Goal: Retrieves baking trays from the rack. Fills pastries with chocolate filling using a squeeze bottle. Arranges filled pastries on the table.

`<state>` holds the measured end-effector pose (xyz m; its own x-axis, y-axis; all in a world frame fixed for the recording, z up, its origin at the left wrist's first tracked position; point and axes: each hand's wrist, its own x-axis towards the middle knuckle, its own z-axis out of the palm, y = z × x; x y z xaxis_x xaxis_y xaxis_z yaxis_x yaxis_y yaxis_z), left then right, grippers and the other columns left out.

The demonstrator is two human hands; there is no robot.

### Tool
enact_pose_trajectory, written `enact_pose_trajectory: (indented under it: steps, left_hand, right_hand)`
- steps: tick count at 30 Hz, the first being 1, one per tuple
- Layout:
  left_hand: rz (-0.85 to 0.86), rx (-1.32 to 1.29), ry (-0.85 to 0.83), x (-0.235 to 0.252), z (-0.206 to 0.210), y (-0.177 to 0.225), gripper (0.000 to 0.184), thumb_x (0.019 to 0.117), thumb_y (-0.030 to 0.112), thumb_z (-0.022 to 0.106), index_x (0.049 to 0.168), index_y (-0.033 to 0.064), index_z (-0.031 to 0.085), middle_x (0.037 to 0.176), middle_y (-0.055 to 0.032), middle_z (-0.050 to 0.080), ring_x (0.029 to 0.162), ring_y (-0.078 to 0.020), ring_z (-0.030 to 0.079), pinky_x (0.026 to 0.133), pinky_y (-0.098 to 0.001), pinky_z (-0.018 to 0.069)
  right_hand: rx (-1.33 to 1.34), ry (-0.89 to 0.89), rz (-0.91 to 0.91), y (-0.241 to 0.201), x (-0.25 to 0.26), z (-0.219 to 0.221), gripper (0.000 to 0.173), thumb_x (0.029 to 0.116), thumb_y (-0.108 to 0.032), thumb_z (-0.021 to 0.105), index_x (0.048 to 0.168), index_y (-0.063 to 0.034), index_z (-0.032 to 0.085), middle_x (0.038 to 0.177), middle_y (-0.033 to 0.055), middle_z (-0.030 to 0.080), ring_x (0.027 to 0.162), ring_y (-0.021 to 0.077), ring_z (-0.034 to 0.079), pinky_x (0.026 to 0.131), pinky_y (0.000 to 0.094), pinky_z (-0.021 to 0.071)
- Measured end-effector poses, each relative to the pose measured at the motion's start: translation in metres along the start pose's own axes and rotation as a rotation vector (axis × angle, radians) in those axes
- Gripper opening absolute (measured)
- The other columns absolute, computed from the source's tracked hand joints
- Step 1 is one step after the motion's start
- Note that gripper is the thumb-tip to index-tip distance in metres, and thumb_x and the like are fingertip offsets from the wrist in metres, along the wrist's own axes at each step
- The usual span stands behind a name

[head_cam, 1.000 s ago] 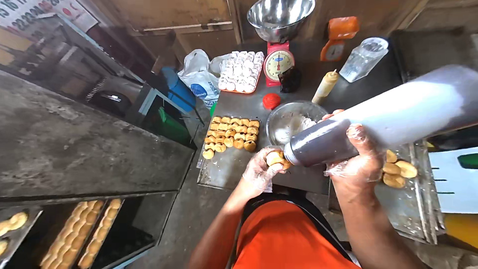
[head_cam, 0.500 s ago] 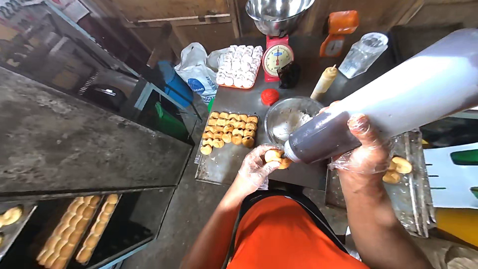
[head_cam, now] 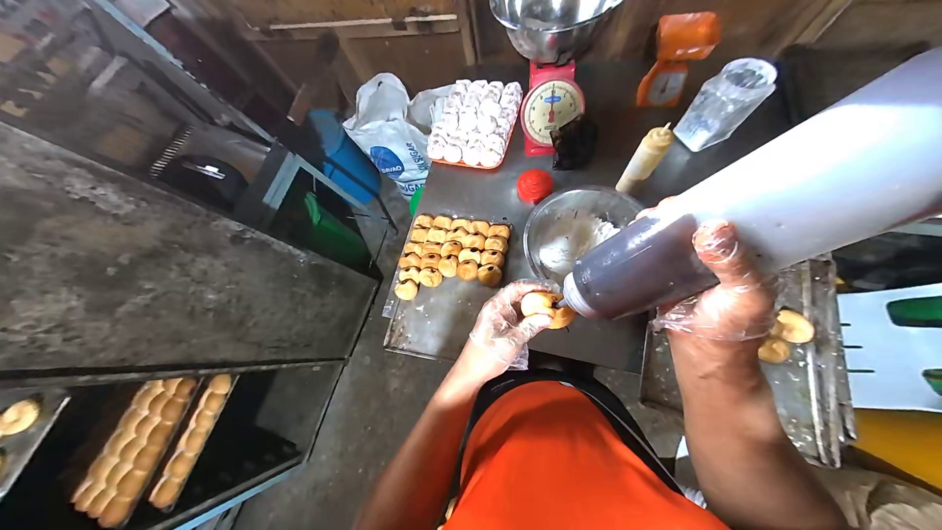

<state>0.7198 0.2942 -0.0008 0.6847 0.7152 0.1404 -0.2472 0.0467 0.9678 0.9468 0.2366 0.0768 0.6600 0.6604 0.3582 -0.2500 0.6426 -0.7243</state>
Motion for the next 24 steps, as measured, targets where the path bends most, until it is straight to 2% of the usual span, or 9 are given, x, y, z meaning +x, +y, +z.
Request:
enact_pose_trajectory:
  steps: [6,9,12,15,18,21,23,24]
  left_hand:
    - [0.024,-0.007,-0.001,0.004,-0.004,-0.005,0.041,0.0941,-0.004,0.065,0.133,-0.0100,0.054,0.127,-0.0208,0.064,0.114,-0.0276,0.066,0.099,-0.0418,0.0563]
    - [0.018,-0.020,-0.002,0.005,-0.006,-0.006,0.041,0.0945,-0.004,0.064,0.134,-0.0100,0.053,0.129,-0.0209,0.063,0.115,-0.0281,0.065,0.101,-0.0420,0.0556]
    - [0.021,-0.043,0.016,0.006,-0.009,-0.009,0.041,0.0946,-0.003,0.064,0.134,-0.0097,0.053,0.129,-0.0208,0.063,0.115,-0.0278,0.065,0.101,-0.0418,0.0553]
    - [0.011,-0.075,0.046,0.004,-0.011,-0.012,0.042,0.0940,-0.004,0.064,0.134,-0.0093,0.051,0.128,-0.0216,0.062,0.114,-0.0286,0.065,0.099,-0.0428,0.0563]
    - [-0.018,-0.079,0.102,-0.001,-0.022,-0.024,0.043,0.0931,-0.003,0.066,0.133,-0.0091,0.052,0.129,-0.0220,0.062,0.115,-0.0296,0.065,0.099,-0.0442,0.0564]
    - [-0.093,0.127,0.229,-0.011,-0.053,-0.056,0.040,0.0924,0.004,0.071,0.130,-0.0058,0.059,0.126,-0.0168,0.066,0.113,-0.0237,0.067,0.098,-0.0400,0.0578]
    - [-0.236,0.386,0.315,-0.017,-0.090,-0.085,0.036,0.0941,0.015,0.071,0.127,0.0012,0.064,0.122,-0.0116,0.069,0.109,-0.0179,0.068,0.097,-0.0366,0.0570]
    - [-0.323,0.500,0.356,-0.020,-0.112,-0.101,0.036,0.0949,0.016,0.069,0.128,0.0030,0.064,0.120,-0.0120,0.069,0.108,-0.0183,0.068,0.097,-0.0375,0.0564]
  right_hand:
    - [0.012,0.033,0.008,0.001,0.002,-0.001,0.038,0.0890,-0.022,0.076,0.119,-0.0041,0.063,0.113,0.0173,0.070,0.107,0.0321,0.069,0.095,0.0522,0.0570]
    - [0.064,0.009,0.064,-0.001,0.004,0.001,0.036,0.0918,-0.026,0.072,0.121,-0.0053,0.064,0.117,0.0172,0.070,0.112,0.0314,0.067,0.099,0.0499,0.0556]
    - [0.095,0.064,0.149,0.002,0.004,0.000,0.033,0.0985,-0.030,0.060,0.121,-0.0056,0.063,0.121,0.0168,0.068,0.116,0.0302,0.065,0.101,0.0484,0.0544]
    - [0.118,0.204,0.253,0.011,0.002,-0.004,0.034,0.1060,-0.033,0.045,0.122,-0.0079,0.062,0.121,0.0134,0.069,0.117,0.0269,0.066,0.101,0.0477,0.0546]
    - [0.130,0.324,0.321,0.024,0.001,-0.019,0.039,0.1087,-0.036,0.040,0.125,-0.0061,0.059,0.119,0.0162,0.069,0.115,0.0287,0.067,0.099,0.0505,0.0557]
    - [0.054,0.365,0.371,0.033,-0.006,-0.037,0.040,0.1095,-0.037,0.036,0.126,-0.0062,0.056,0.115,0.0154,0.069,0.109,0.0288,0.068,0.093,0.0517,0.0575]
    - [0.043,0.365,0.397,0.035,-0.013,-0.051,0.041,0.1097,-0.038,0.034,0.124,-0.0063,0.056,0.112,0.0140,0.070,0.105,0.0268,0.069,0.091,0.0497,0.0583]
    - [0.052,0.362,0.401,0.036,-0.017,-0.060,0.041,0.1098,-0.038,0.034,0.123,-0.0063,0.056,0.111,0.0137,0.070,0.105,0.0262,0.069,0.092,0.0488,0.0580]
